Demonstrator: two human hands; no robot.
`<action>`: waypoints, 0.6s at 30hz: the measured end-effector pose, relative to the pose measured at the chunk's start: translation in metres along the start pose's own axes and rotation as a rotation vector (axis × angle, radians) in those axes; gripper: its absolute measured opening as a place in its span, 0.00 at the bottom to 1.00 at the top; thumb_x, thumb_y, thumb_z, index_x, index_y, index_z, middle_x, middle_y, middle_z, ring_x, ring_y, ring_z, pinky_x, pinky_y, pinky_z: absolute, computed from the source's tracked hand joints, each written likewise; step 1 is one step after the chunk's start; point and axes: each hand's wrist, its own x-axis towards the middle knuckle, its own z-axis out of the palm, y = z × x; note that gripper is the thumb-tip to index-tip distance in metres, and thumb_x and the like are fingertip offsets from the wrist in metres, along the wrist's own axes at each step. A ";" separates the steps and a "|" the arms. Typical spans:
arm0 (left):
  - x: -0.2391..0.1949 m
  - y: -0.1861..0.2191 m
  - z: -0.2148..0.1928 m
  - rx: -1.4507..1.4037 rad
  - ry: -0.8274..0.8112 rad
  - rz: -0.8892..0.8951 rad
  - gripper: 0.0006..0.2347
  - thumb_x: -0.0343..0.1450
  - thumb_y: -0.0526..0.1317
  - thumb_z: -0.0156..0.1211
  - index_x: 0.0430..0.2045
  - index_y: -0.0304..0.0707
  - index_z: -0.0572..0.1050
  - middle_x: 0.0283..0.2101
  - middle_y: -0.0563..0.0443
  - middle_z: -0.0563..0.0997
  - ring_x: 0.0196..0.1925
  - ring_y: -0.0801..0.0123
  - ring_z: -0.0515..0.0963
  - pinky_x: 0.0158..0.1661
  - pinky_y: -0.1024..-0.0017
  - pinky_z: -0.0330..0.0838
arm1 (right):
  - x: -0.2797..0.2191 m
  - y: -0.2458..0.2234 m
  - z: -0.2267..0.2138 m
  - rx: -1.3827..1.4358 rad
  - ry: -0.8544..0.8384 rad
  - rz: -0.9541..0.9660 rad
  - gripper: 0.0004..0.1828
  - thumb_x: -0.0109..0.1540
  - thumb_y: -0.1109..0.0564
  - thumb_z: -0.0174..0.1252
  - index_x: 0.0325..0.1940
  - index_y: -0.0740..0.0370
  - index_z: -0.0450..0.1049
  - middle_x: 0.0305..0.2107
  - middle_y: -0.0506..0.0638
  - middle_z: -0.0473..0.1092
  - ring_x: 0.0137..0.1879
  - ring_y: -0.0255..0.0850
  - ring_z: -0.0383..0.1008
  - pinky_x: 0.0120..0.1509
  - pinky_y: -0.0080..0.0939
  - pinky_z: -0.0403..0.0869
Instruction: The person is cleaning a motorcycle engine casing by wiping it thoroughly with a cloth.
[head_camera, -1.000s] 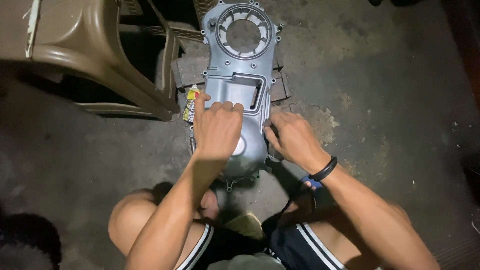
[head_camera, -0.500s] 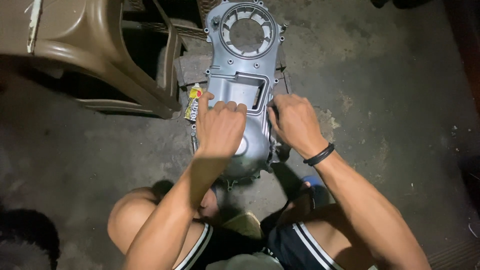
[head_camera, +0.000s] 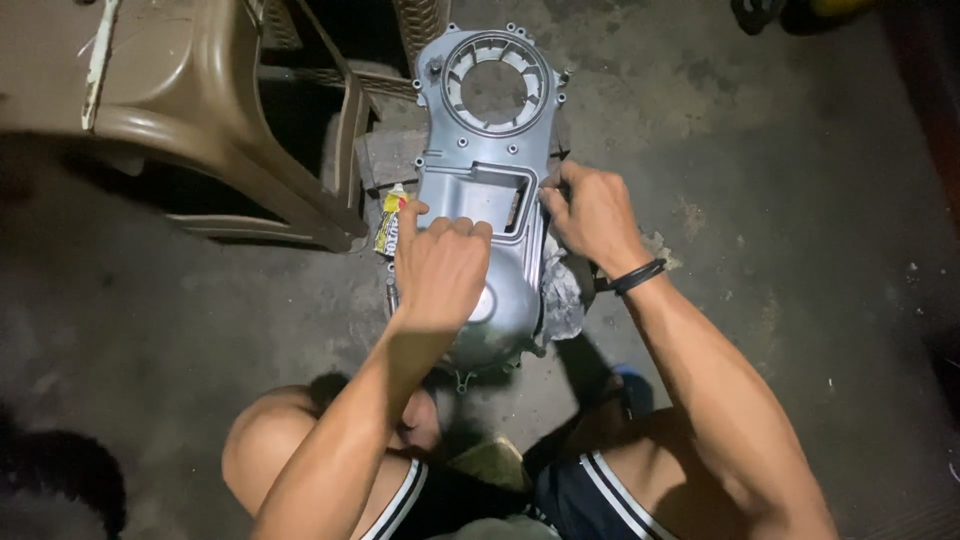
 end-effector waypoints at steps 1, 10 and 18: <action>0.001 0.000 0.000 0.000 0.004 0.003 0.05 0.70 0.29 0.58 0.26 0.38 0.79 0.25 0.48 0.80 0.32 0.61 0.82 0.65 0.44 0.50 | -0.001 0.001 0.001 -0.002 0.004 0.000 0.07 0.63 0.56 0.61 0.36 0.64 0.77 0.24 0.58 0.74 0.35 0.59 0.78 0.39 0.53 0.74; -0.004 0.005 0.002 0.081 0.122 0.066 0.03 0.69 0.31 0.60 0.25 0.40 0.78 0.23 0.49 0.79 0.29 0.60 0.82 0.63 0.43 0.54 | -0.008 -0.008 0.001 -0.008 0.145 -0.001 0.06 0.64 0.60 0.60 0.38 0.66 0.76 0.27 0.62 0.76 0.38 0.60 0.79 0.42 0.55 0.76; -0.007 0.006 0.001 0.091 0.126 -0.027 0.01 0.69 0.37 0.64 0.29 0.46 0.82 0.26 0.52 0.81 0.32 0.58 0.81 0.52 0.48 0.61 | -0.018 0.015 -0.023 0.075 0.248 0.082 0.10 0.64 0.56 0.62 0.41 0.67 0.77 0.31 0.63 0.77 0.42 0.63 0.78 0.44 0.61 0.75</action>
